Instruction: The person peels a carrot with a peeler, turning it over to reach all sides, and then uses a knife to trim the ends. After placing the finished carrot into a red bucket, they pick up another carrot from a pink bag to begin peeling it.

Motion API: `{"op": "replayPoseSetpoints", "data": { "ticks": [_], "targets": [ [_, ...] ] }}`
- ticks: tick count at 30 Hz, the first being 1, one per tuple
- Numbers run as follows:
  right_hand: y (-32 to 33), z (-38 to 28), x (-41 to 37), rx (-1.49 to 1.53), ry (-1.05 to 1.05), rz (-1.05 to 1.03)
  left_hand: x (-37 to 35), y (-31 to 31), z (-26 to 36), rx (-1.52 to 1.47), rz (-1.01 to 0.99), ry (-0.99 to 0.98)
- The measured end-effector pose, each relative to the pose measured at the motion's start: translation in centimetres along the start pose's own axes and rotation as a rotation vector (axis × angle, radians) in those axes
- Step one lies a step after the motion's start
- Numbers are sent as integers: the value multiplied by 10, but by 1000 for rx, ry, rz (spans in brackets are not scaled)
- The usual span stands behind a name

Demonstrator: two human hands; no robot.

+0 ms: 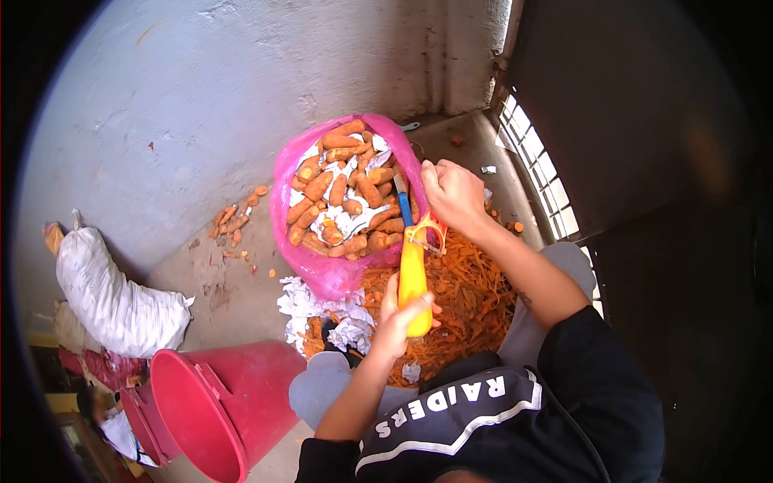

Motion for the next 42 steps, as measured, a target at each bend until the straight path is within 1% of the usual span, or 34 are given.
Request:
{"op": "replayPoseSetpoints", "data": {
  "ticks": [3,4,5,7,8,11,15,16,19,20,21,23,24,25,26,27,28,29,31,33,34,35,37,39,42],
  "targets": [
    [-7,-5,-12,40,-44,-74,16,3,-11,-467,-83,46],
    [-14,-12,-20,89,18,-92,18,2,-4,-486,-130,-21],
    [-18,-23,-30,73,125,-149,22,7,-5,-506,-79,-12],
    [-29,-36,-48,62,214,-244,27,16,-10,-545,28,13],
    [-29,-44,-56,45,285,-256,34,24,-19,-586,83,45],
    [-32,-53,-66,19,352,-224,35,16,-20,-555,68,96],
    [-22,-53,-53,-5,370,-60,29,7,-23,-426,68,91],
    [-23,-51,-50,-4,359,-82,28,6,-21,-389,100,82],
    [-13,-31,-19,-145,275,110,24,14,0,-192,189,-55],
    [-5,-14,0,-182,178,184,25,18,-2,-134,170,-123],
    [6,8,19,-221,78,257,23,12,-4,-142,133,-106],
    [23,59,45,-257,-118,303,15,0,-6,-164,64,-73],
    [31,61,46,-271,-135,308,14,1,-7,-141,58,-81],
    [38,60,46,-283,-150,314,15,4,-12,-197,29,-42],
    [32,61,43,-188,-181,246,18,9,-15,-253,-2,-8],
    [30,45,34,-121,-170,252,20,10,-17,-310,-32,22],
    [19,36,29,-110,-138,196,20,7,-13,-407,-37,48],
    [8,29,24,-98,-106,138,20,6,-9,-411,-29,43],
    [-14,20,10,-1,-124,-35,22,3,-2,-423,-18,26],
    [-28,7,-9,86,-141,-156,27,4,-4,-452,-79,33],
    [-31,-5,-18,70,-80,-193,30,3,-3,-464,-111,37],
    [-34,-16,-29,54,-21,-230,32,8,-6,-471,-48,48],
    [-36,-39,-51,70,167,-262,34,17,-11,-483,81,74],
    [-32,-51,-63,121,224,-282,37,19,-11,-489,80,62],
    [-27,-51,-59,41,269,-166,39,16,-14,-473,66,72]
  ]
}}
Point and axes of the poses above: each hand's wrist, its own x-axis towards the middle knuckle, its own y-axis out of the back of the hand, z = x × y, the point moved 9 cm from there along x, towards the middle knuckle, and after that the axes turned 2 degrees about y, right-handed, at the moved point
